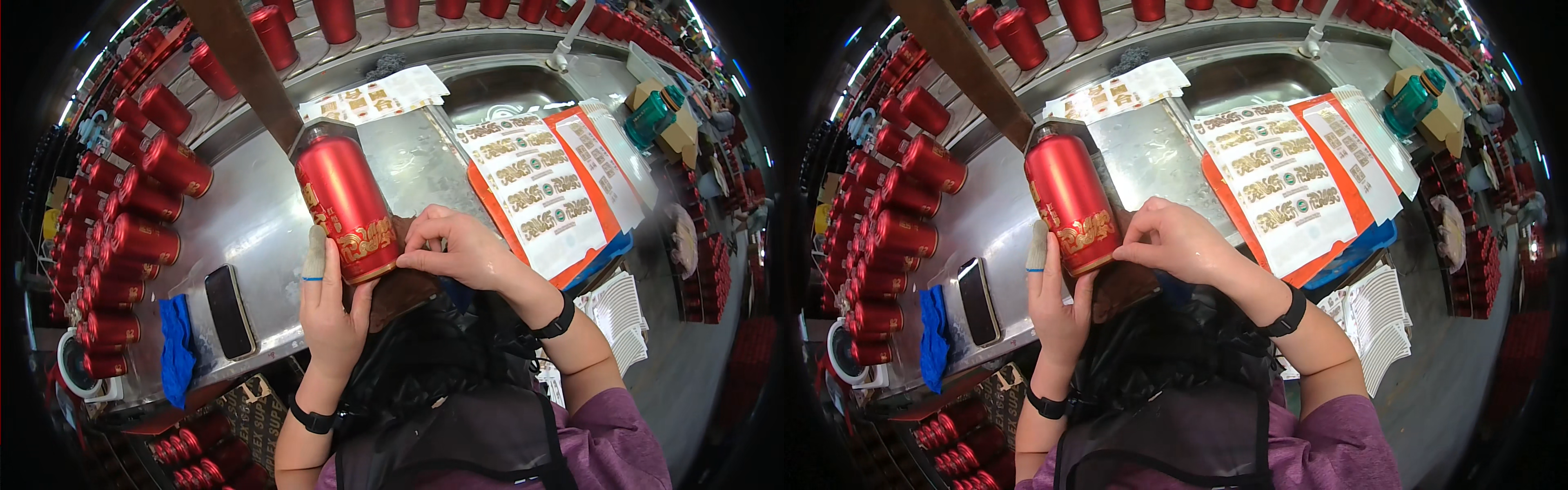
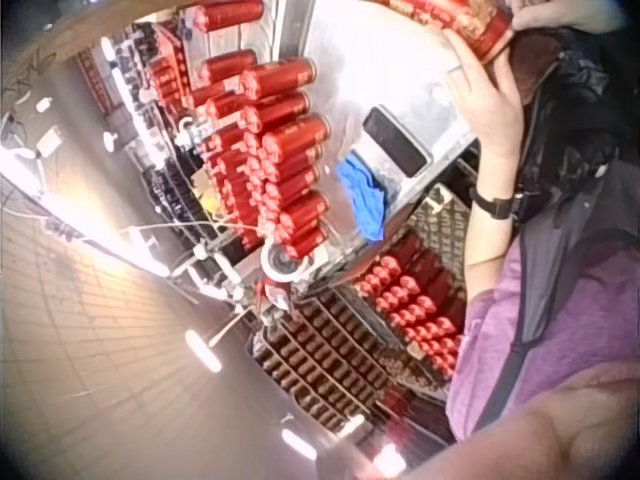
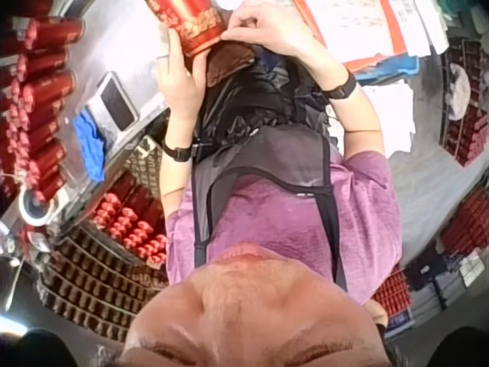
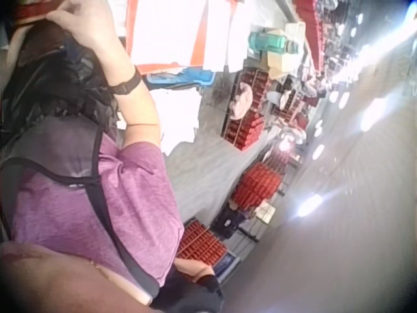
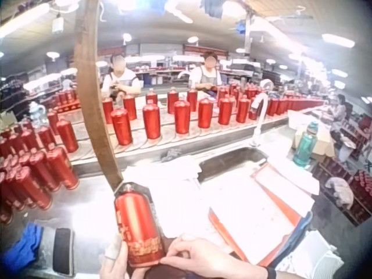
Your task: Applying gold-colored labels and decorative stickers to red liquor bottles on an assembly line.
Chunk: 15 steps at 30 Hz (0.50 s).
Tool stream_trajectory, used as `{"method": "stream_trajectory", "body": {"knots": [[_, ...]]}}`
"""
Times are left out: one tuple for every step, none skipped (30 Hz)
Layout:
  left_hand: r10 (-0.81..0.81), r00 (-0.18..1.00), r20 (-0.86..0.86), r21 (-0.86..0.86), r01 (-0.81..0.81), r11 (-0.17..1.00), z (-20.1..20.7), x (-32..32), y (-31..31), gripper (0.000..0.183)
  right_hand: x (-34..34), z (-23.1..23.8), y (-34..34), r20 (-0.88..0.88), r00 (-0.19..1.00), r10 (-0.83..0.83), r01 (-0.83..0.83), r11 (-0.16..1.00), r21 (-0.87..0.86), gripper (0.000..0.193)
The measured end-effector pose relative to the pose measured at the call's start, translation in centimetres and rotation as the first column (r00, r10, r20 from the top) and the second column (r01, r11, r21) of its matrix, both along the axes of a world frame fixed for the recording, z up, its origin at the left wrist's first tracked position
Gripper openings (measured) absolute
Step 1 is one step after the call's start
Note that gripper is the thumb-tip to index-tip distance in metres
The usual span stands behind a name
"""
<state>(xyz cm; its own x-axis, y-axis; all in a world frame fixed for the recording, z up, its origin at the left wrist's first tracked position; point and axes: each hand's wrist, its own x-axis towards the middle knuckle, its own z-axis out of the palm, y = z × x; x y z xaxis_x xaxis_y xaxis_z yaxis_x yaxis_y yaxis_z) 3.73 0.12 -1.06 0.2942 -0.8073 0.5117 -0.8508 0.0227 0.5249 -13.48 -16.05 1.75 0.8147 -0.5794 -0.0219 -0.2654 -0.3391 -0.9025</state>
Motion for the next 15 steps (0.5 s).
{"method": "stream_trajectory", "body": {"knots": [[0.001,1.0,-0.03,-0.004,-0.001,1.0,-0.1,0.0,0.1,0.071,0.1,0.0,0.0,-0.006,1.0,0.001,-0.001,1.0,0.007,0.023],[0.013,0.998,-0.058,0.02,-0.012,1.0,-0.2,-0.1,0.2,0.07,0.1,0.0,0.0,-0.012,1.0,0.002,-0.002,1.0,0.013,0.024],[0.023,0.996,-0.088,0.036,-0.02,0.999,-0.3,-0.1,0.4,0.069,0.2,0.0,0.0,-0.019,1.0,0.01,-0.01,1.0,0.004,0.021],[0.031,0.991,-0.127,0.051,-0.025,0.998,-0.3,-0.2,0.5,0.068,0.3,0.0,0.0,-0.027,1.0,0.017,-0.017,1.0,-0.005,0.018],[0.032,0.998,-0.054,0.025,-0.031,0.999,-0.2,-0.3,0.8,0.063,0.3,0.0,0.0,-0.033,0.999,0.023,-0.023,1.0,-0.015,0.015],[0.032,0.999,0.012,-0.003,-0.032,0.999,-0.1,-0.3,1.2,0.058,0.3,0.0,0.0,-0.042,0.999,0.026,-0.027,1.0,-0.011,0.015],[0.047,0.996,0.07,-0.005,-0.047,0.999,0.0,-0.3,1.6,0.054,0.4,-0.1,-0.1,-0.048,0.998,0.029,-0.029,1.0,-0.009,0.016],[-0.025,0.99,0.137,-0.063,0.033,0.997,0.1,-0.3,1.9,0.049,0.4,-0.1,-0.1,-0.056,0.998,0.029,-0.029,1.0,-0.006,0.016],[-0.081,0.978,0.193,-0.089,0.1,0.991,0.3,-0.3,2.1,0.044,0.4,-0.1,-0.2,-0.038,0.999,0.032,-0.032,0.999,-0.006,0.021],[-0.13,0.959,0.25,-0.13,0.167,0.977,0.3,-0.3,2.3,0.04,0.4,-0.2,-0.3,-0.025,0.999,0.036,-0.036,0.999,-0.006,0.025],[-0.125,0.954,0.273,-0.11,0.16,0.981,0.4,-0.3,2.3,0.038,0.4,-0.3,-0.3,-0.02,0.999,0.045,-0.045,0.999,-0.005,0.03],[-0.116,0.948,0.298,-0.11,0.155,0.982,0.4,-0.4,2.3,0.037,0.4,-0.4,-0.3,-0.009,0.999,0.049,-0.049,0.999,-0.005,0.03],[-0.107,0.94,0.322,-0.111,0.15,0.982,0.5,-0.3,2.1,0.035,0.4,-0.5,-0.3,-0.004,0.999,0.052,-0.052,0.999,-0.005,0.031],[-0.131,0.929,0.347,-0.11,0.179,0.978,0.6,-0.2,1.9,0.04,0.4,-0.6,-0.3,0.001,0.998,0.055,-0.055,0.998,-0.005,0.031],[-0.15,0.917,0.37,-0.091,0.196,0.976,0.8,-0.2,1.6,0.04,0.4,-0.7,-0.3,-0.001,0.998,0.057,-0.057,0.998,-0.003,0.026]]}}
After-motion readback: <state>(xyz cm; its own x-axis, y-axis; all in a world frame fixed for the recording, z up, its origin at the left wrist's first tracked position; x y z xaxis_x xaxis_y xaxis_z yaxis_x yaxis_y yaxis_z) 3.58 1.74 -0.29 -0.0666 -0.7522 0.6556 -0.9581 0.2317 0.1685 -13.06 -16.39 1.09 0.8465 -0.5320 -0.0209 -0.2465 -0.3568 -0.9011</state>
